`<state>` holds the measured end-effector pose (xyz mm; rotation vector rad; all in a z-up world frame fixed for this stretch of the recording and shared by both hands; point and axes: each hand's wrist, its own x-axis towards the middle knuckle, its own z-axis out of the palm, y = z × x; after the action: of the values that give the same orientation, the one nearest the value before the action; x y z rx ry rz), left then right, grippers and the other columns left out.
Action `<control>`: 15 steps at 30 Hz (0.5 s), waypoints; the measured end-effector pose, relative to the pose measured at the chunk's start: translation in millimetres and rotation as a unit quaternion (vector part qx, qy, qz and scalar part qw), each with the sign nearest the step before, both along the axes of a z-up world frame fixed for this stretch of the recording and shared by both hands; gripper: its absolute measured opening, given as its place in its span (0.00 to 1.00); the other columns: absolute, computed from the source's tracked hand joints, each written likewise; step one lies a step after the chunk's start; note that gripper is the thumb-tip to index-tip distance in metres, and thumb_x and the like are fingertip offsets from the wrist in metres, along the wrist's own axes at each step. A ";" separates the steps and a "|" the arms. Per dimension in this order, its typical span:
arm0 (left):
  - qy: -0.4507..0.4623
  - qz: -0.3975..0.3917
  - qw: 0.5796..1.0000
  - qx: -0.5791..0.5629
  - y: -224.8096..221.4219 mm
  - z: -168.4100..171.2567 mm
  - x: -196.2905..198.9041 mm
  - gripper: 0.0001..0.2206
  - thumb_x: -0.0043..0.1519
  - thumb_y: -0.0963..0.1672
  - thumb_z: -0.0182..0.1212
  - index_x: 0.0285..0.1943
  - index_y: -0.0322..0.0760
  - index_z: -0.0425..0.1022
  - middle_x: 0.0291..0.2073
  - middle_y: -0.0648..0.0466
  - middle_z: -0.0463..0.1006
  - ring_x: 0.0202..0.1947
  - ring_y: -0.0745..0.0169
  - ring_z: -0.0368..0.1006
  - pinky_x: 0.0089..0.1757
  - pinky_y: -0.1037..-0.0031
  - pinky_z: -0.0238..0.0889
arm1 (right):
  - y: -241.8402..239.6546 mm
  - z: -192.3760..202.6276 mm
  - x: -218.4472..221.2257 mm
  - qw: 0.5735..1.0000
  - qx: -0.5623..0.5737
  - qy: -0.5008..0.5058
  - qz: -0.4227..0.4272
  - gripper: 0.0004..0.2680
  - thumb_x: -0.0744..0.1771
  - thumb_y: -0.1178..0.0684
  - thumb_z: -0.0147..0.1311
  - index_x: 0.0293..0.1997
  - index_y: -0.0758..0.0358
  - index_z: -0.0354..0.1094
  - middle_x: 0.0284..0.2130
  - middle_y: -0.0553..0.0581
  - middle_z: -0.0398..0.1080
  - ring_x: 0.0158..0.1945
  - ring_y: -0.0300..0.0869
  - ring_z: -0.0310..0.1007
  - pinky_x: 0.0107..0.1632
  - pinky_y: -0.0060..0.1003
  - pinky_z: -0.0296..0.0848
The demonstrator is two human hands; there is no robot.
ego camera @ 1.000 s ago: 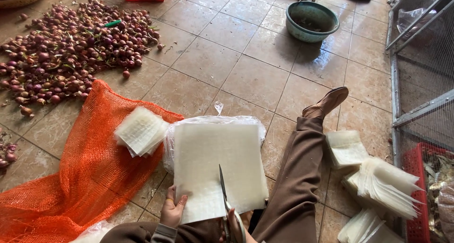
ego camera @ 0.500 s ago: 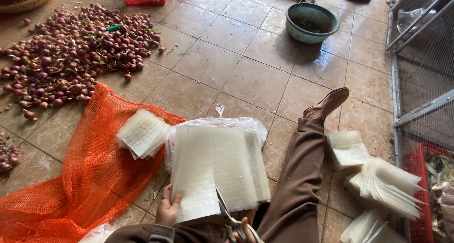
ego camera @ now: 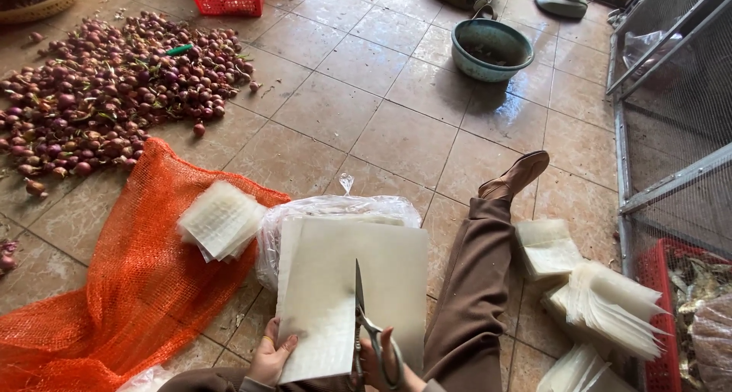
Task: Cutting stacks of thin white sheets into smaller rectangular pieces using scissors while sitting on the floor.
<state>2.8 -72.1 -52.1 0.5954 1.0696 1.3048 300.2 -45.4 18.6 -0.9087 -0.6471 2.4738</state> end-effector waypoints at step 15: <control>0.134 -0.060 0.988 -0.053 14.2 35.5 -3.0 0.26 0.62 0.37 0.57 0.70 0.32 0.58 0.61 0.42 0.76 0.49 0.53 0.78 0.49 0.69 0.72 | 23.2 90.1 -61.9 0.950 0.177 -0.169 -0.192 0.36 0.65 0.26 0.24 0.66 0.74 0.61 0.38 0.58 0.71 0.33 0.35 0.60 0.37 0.30 0.62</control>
<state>-0.2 -58.0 -16.6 0.7584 1.2941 1.0750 238.3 -22.1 108.8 -1.1909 -0.8947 1.8018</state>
